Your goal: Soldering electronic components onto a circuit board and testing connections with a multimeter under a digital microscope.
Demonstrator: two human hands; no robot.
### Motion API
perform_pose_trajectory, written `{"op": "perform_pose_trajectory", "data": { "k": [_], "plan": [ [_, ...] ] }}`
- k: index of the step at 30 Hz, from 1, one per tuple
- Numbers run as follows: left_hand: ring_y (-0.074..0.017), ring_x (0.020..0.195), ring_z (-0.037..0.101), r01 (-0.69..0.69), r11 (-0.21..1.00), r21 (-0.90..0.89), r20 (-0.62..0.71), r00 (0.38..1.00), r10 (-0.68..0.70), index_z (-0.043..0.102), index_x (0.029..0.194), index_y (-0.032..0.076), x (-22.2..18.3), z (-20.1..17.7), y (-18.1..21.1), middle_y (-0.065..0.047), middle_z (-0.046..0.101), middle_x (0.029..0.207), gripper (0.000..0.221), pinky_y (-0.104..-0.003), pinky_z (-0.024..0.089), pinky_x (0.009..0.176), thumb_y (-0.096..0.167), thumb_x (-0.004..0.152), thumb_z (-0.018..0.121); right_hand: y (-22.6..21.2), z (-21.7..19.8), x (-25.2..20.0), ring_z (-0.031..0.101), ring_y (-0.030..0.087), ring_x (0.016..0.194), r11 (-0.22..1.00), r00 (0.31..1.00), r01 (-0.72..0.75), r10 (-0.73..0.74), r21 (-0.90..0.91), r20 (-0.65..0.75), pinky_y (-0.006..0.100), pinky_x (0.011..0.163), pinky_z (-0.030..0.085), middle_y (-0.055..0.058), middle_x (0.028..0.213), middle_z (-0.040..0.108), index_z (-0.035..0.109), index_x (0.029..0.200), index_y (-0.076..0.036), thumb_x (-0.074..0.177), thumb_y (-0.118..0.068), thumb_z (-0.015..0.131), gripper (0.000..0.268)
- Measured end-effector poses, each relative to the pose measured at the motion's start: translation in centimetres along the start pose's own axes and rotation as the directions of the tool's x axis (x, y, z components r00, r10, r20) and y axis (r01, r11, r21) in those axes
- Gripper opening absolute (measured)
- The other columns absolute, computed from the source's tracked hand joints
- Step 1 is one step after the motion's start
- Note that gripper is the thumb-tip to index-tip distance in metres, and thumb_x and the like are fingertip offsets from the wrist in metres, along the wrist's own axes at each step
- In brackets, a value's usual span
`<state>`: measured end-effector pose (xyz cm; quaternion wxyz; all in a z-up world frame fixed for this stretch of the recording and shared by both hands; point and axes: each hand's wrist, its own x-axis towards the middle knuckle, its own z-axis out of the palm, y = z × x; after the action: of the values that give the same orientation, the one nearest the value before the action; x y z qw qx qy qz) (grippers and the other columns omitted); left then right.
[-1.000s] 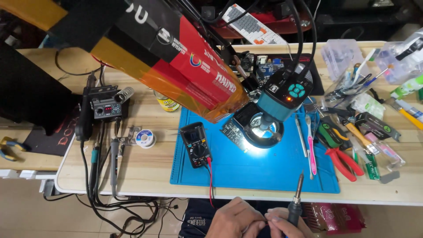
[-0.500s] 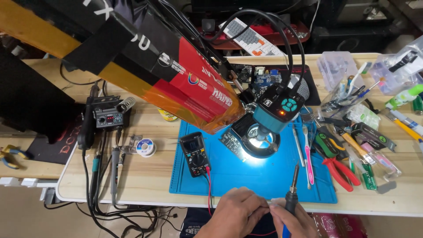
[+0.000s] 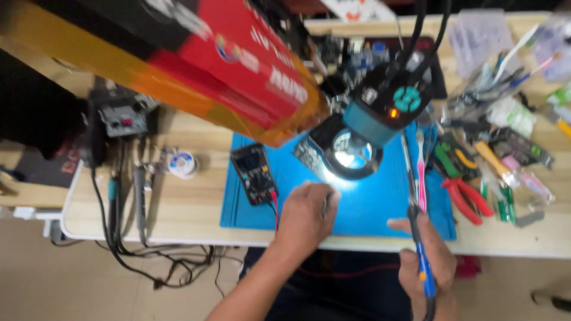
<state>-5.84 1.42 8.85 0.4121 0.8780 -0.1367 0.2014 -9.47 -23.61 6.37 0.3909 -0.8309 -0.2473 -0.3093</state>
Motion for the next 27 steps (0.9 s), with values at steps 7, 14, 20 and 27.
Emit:
{"op": "perform_pose_trajectory", "data": {
  "k": [7, 14, 20, 27],
  "plan": [
    [-0.0364, 0.076, 0.048, -0.025, 0.978, 0.209, -0.069, 0.997, 0.040, 0.045, 0.086, 0.008, 1.0, 2.1, -2.3, -0.013, 0.051, 0.083, 0.042, -0.048, 0.034, 0.065, 0.007, 0.103, 0.083, -1.3, -0.8, 2.6, 0.073, 0.034, 0.123, 0.931, 0.942, -0.337, 0.332, 0.141, 0.054, 0.050, 0.119, 0.057, 0.018, 0.115, 0.078, 0.061, 0.144, 0.005, 0.120, -0.038, 0.044, 0.052],
    [-0.0295, 0.075, 0.049, 0.089, 0.941, 0.326, -0.041, 0.996, -0.081, 0.038, 0.077, 0.011, 2.3, 4.0, -3.8, -0.004, 0.047, 0.075, 0.033, -0.045, 0.037, 0.066, 0.002, 0.101, 0.058, 1.5, 1.4, 3.3, 0.083, 0.032, 0.104, 0.732, 0.851, -0.515, 0.498, 0.446, 0.166, 0.044, 0.100, 0.070, 0.022, 0.113, 0.079, 0.054, 0.134, -0.003, 0.109, -0.024, 0.064, 0.034],
    [-0.0355, 0.087, 0.066, 0.112, 0.956, 0.272, -0.118, 0.990, -0.083, 0.062, 0.082, 0.008, 2.2, 5.8, -6.5, -0.003, 0.059, 0.082, 0.011, -0.046, 0.055, 0.070, 0.009, 0.093, 0.060, 3.5, 2.8, 4.0, 0.084, 0.036, 0.100, 0.827, 0.902, -0.427, 0.420, 0.367, 0.101, 0.047, 0.097, 0.065, 0.020, 0.101, 0.082, 0.069, 0.123, 0.004, 0.109, -0.008, 0.070, 0.018],
    [-0.0324, 0.093, 0.069, 0.073, 0.929, 0.362, -0.114, 0.993, -0.034, 0.063, 0.081, 0.010, 2.1, 5.8, -7.4, -0.005, 0.063, 0.086, 0.011, -0.044, 0.054, 0.069, 0.012, 0.091, 0.060, 4.3, 4.0, 4.2, 0.082, 0.032, 0.092, 0.877, 0.900, -0.436, 0.429, 0.201, 0.078, 0.046, 0.094, 0.065, 0.016, 0.097, 0.081, 0.077, 0.119, -0.002, 0.111, -0.018, 0.074, 0.018]
  ]
}}
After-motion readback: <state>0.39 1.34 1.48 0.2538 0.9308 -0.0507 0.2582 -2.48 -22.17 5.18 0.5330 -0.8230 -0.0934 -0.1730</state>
